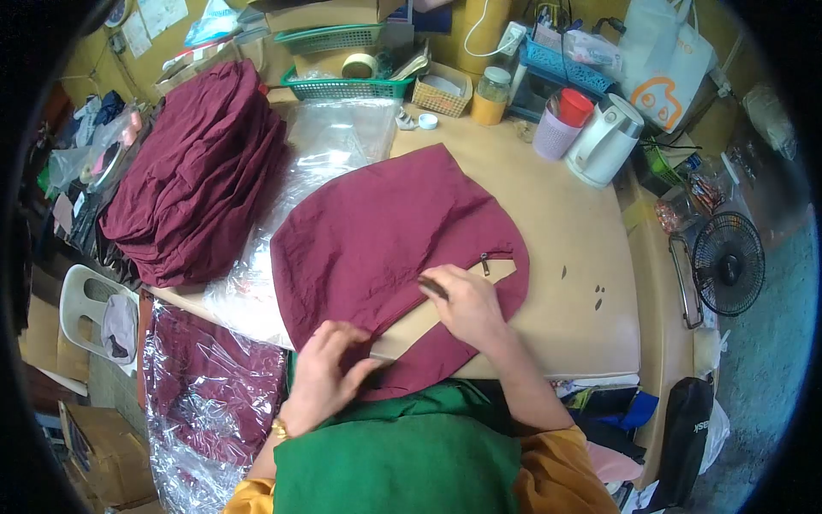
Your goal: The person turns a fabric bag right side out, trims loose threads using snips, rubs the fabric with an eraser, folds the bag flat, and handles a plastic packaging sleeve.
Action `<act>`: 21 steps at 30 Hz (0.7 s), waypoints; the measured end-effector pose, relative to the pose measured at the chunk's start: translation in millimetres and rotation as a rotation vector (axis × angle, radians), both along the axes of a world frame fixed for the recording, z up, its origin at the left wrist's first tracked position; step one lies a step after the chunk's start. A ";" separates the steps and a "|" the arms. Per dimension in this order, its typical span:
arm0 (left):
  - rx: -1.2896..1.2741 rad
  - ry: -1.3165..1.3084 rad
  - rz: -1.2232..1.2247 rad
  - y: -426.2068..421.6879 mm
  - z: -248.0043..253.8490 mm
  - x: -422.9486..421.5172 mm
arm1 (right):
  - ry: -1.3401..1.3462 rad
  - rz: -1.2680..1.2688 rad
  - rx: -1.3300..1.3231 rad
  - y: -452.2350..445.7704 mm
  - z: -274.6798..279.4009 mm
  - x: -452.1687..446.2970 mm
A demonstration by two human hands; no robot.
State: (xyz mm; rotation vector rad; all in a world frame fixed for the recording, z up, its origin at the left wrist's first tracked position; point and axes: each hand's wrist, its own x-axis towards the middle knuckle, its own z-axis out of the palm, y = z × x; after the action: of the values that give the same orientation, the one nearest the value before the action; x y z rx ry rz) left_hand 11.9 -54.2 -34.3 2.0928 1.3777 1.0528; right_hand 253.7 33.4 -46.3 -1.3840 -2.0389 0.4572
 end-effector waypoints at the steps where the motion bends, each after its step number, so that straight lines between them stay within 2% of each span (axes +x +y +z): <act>1: -0.012 0.117 0.046 1.5 -2.1 5.4 | -0.051 0.109 0.024 1.6 -7.8 -3.5; 2: -0.022 0.233 0.095 3.4 -5.1 8.4 | -0.053 0.111 0.024 3.2 -12.2 -3.7; 4: -0.124 0.241 0.090 7.1 -21.2 0.5 | -0.031 0.125 -0.119 6.9 -21.7 -3.0; 10: -0.091 0.097 0.097 8.6 -36.2 -14.2 | 0.133 -0.102 -0.129 22.2 -35.2 4.3; 12: -0.093 0.097 0.109 8.0 -37.5 -17.1 | 0.354 -0.190 -0.213 20.6 -33.3 4.6; 13: -0.092 0.095 0.107 8.3 -37.8 -16.9 | 0.303 -0.122 -0.139 19.7 -35.4 7.3; 14: -0.088 0.093 0.111 8.3 -38.2 -16.7 | 0.300 -0.122 -0.138 16.0 -33.8 6.1; 16: -0.084 0.089 0.117 8.4 -39.3 -16.3 | 0.305 0.056 -0.202 8.3 -23.0 -1.3; 17: -0.083 0.095 0.118 8.7 -39.8 -16.3 | 0.176 0.154 -0.124 8.6 -26.2 1.1; 20: -0.092 0.094 0.113 9.1 -40.7 -17.3 | 0.028 0.101 -0.032 8.6 -34.3 -4.5; 21: -0.104 0.087 0.110 8.8 -40.7 -18.2 | 0.102 0.100 0.019 12.4 -40.6 -4.2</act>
State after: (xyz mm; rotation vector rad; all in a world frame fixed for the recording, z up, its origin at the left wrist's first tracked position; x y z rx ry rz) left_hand -6.2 -45.4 -74.9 2.0292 1.5704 0.9201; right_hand 249.5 45.9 -86.9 -1.2262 -2.0299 0.5392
